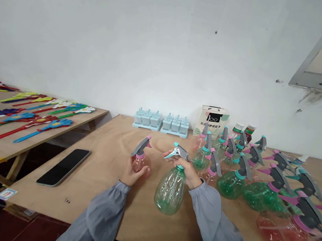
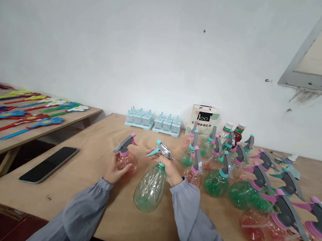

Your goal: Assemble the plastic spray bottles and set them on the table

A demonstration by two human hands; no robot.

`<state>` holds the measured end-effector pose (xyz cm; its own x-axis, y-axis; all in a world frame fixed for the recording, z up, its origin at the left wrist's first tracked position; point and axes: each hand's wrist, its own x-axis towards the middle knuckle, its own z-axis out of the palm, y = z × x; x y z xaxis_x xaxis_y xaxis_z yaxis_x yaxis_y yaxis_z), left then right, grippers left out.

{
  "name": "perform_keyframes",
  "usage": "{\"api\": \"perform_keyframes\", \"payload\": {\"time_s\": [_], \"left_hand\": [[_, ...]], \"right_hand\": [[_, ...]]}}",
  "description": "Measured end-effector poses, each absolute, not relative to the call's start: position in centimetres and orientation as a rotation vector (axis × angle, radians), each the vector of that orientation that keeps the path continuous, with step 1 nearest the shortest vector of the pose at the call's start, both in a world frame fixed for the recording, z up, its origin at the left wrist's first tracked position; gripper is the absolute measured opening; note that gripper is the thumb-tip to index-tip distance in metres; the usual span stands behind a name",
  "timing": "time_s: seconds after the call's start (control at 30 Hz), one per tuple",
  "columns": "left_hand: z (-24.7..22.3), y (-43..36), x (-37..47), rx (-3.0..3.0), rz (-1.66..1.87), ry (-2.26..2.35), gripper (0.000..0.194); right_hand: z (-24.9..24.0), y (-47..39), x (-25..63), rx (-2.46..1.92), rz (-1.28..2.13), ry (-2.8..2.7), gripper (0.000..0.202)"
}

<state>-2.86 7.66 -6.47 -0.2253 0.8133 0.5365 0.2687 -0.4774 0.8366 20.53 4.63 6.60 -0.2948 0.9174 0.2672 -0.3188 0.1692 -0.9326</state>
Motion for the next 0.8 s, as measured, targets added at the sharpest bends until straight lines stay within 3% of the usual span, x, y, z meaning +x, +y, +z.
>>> {"api": "perform_keyframes", "payload": {"time_s": [0.13, 0.8], "left_hand": [[-6.26, 7.52, -2.76, 1.638, 1.760, 1.267, 0.066], [-6.63, 7.75, -2.92, 1.622, 1.743, 1.263, 0.067]], "right_hand": [[6.62, 4.64, 20.72, -0.784, 1.256, -1.379, 0.019], [7.02, 4.18, 20.43, -0.699, 1.300, -1.446, 0.035]]}}
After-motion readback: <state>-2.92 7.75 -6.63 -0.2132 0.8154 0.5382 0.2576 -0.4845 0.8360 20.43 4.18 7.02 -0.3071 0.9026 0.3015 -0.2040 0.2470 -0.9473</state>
